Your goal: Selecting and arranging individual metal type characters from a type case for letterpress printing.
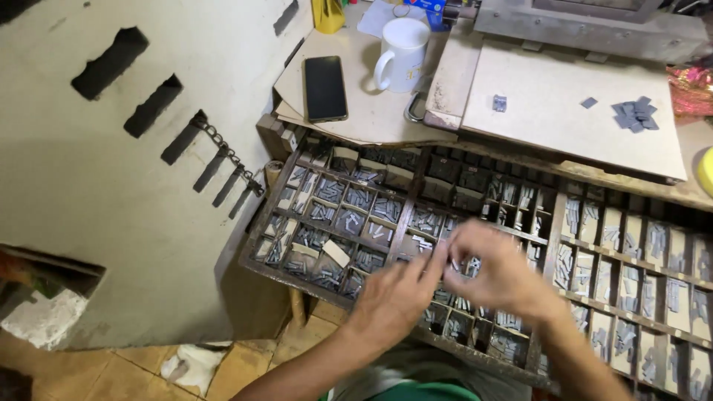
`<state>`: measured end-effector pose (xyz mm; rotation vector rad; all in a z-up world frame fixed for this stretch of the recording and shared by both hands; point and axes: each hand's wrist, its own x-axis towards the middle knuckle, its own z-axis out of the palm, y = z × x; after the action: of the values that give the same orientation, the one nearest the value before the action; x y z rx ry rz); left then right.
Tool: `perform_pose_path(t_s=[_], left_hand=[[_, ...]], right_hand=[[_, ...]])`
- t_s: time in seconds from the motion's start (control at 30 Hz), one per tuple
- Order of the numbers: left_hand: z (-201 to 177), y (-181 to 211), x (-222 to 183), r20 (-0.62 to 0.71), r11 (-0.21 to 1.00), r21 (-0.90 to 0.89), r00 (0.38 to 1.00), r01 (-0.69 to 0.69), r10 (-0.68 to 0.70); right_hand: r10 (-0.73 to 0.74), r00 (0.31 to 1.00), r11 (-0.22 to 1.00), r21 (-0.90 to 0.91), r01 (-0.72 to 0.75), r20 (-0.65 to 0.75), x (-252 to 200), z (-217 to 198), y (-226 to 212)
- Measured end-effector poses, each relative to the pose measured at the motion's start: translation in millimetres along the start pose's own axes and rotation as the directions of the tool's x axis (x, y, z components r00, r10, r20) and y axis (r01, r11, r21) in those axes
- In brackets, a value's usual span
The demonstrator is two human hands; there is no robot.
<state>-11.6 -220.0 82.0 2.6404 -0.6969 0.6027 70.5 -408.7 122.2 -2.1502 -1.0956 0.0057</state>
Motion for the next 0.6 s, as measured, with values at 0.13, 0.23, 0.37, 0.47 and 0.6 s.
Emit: perform_pose_path(t_s=[0.13, 0.23, 0.37, 0.47, 0.6], left_hand=[[34, -2, -41, 0.161, 0.988, 0.147, 0.987, -0.047, 0.023], [43, -5, -57, 0.087, 0.988, 0.117, 0.992, -0.104, 0.094], [29, 0, -54, 0.003, 0.923, -0.384, 1.000, -0.008, 0.010], [39, 1, -57, -0.042, 0.827, -0.563, 0.998, 0.008, -0.039], [53, 5, -59, -0.120, 0.806, -0.589, 0.981, 0.050, -0.149]], right_hand=[[0.268, 0.961, 0.931, 0.240, -0.275, 0.062, -35, 57, 18], [0.402, 0.914, 0.790, 0.487, -0.372, 0.047, -56, 73, 19], [0.614, 0.783, 0.426, 0.791, -0.439, 0.104, -82, 83, 16], [0.690, 0.724, 0.388, 0.832, -0.396, 0.022, -88, 81, -5], [0.615, 0.781, 0.525, 0.794, -0.306, -0.106, -94, 83, -15]])
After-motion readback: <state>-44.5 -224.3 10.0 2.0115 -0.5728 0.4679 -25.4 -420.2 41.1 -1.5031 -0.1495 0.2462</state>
